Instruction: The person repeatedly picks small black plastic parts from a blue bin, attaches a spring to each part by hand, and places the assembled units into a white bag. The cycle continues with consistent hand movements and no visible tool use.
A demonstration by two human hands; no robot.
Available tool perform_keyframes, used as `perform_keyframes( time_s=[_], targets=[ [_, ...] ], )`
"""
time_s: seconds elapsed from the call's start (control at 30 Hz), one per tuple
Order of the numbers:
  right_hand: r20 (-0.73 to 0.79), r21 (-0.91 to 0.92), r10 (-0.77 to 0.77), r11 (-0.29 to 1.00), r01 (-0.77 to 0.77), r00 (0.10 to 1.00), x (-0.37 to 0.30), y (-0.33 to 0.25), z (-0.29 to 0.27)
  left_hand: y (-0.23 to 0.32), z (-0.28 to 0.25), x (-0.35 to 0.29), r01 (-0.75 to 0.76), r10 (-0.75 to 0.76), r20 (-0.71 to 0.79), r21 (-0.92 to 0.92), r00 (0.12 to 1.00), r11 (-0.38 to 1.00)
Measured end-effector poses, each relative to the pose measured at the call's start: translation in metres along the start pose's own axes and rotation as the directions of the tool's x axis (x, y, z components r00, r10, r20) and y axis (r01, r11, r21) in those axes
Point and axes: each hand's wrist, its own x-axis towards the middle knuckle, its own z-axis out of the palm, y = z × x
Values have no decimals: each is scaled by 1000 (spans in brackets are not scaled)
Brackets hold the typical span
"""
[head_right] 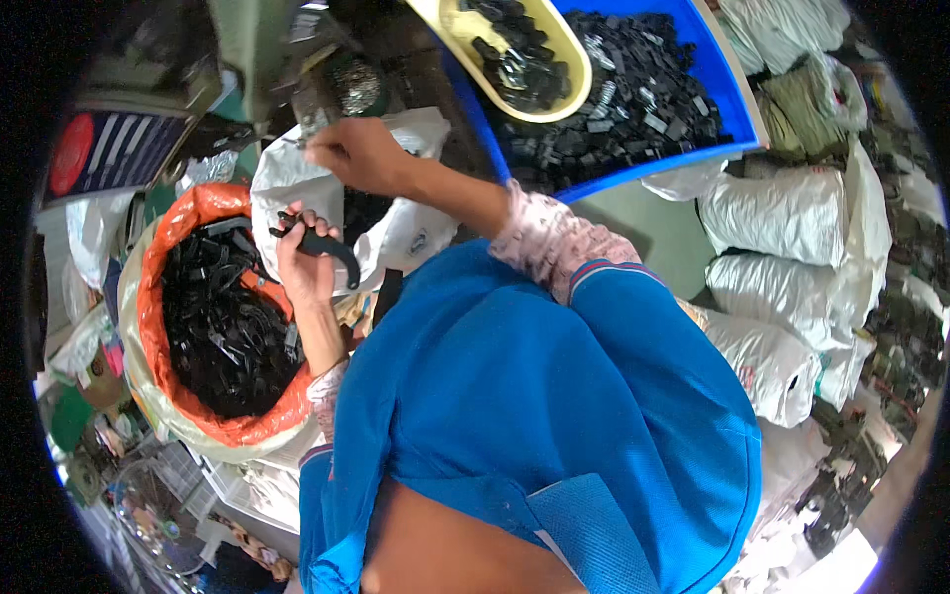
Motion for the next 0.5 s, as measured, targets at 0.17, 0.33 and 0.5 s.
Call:
perform_keyframes(
  time_s=[0.17,0.33,0.5],
  targets=[
    [-325,-346,-83,937,-37,942,-98,-23,-131,-48,56,12,119,-117,-25,231,993,966],
    [-214,-761,312,541,-358,926,-142,65,-267,-100,118,18,229,-270,109,290,957,929],
    [29,-919,552,342,-195,833,-127,103,-290,-137,163,16,238,-330,184,394,926,888]
  ],
)
